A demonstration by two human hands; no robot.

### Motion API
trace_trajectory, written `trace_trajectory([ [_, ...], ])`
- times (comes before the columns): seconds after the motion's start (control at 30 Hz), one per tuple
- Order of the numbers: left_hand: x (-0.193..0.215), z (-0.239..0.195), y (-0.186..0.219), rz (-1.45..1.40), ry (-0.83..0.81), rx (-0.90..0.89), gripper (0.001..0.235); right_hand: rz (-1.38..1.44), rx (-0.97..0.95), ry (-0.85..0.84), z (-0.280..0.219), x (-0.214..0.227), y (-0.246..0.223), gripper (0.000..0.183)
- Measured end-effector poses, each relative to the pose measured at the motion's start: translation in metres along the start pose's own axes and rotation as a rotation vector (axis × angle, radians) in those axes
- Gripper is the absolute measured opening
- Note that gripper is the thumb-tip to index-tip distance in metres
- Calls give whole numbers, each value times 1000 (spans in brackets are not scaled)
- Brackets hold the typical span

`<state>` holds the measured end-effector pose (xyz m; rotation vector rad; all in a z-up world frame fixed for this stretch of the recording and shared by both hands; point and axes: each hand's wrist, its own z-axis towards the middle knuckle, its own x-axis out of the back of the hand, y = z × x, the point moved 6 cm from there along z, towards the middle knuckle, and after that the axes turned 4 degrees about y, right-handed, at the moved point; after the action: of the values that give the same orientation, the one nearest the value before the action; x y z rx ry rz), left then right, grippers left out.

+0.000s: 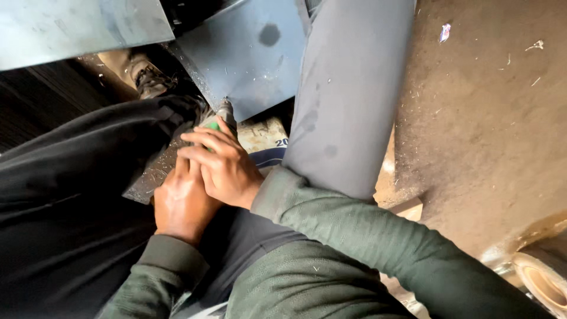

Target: The person drills holes into square metal plates using a handheld power drill while sitting on the floor, handling the plates one by one and stacking them.

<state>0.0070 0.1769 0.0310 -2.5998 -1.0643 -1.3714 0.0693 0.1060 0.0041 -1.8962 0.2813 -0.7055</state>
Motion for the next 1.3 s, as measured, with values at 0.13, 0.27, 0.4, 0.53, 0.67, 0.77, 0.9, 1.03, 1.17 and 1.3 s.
trace_trajectory([
  [0.13,-5,-1,-5,-6,-39,25,48,10,-5,5,0,-2,-1,25],
  [0.27,-10,-1,-6,25,-52,41,40,32,-8,11,1,1,0,24],
  [0.4,-11,0,2,49,0,-2,34,63,-22,3,1,8,3,23],
  [0.53,-11,0,8,82,6,-10,33,101,-14,7,2,17,4,27],
  [0.67,-14,1,11,175,-19,-26,29,103,-3,8,1,19,5,28],
  [0.77,-15,1,13,177,-12,-31,32,117,5,7,2,20,5,27],
  [0.9,-16,2,9,169,1,-28,30,116,4,-3,3,18,4,28],
  [1.03,-18,3,9,146,51,-38,32,116,8,27,3,18,7,30],
  [1.17,-22,2,7,168,-4,-30,33,130,3,48,-4,13,8,29],
  [1.3,-16,14,0,45,15,5,35,115,6,76,6,8,11,30],
])
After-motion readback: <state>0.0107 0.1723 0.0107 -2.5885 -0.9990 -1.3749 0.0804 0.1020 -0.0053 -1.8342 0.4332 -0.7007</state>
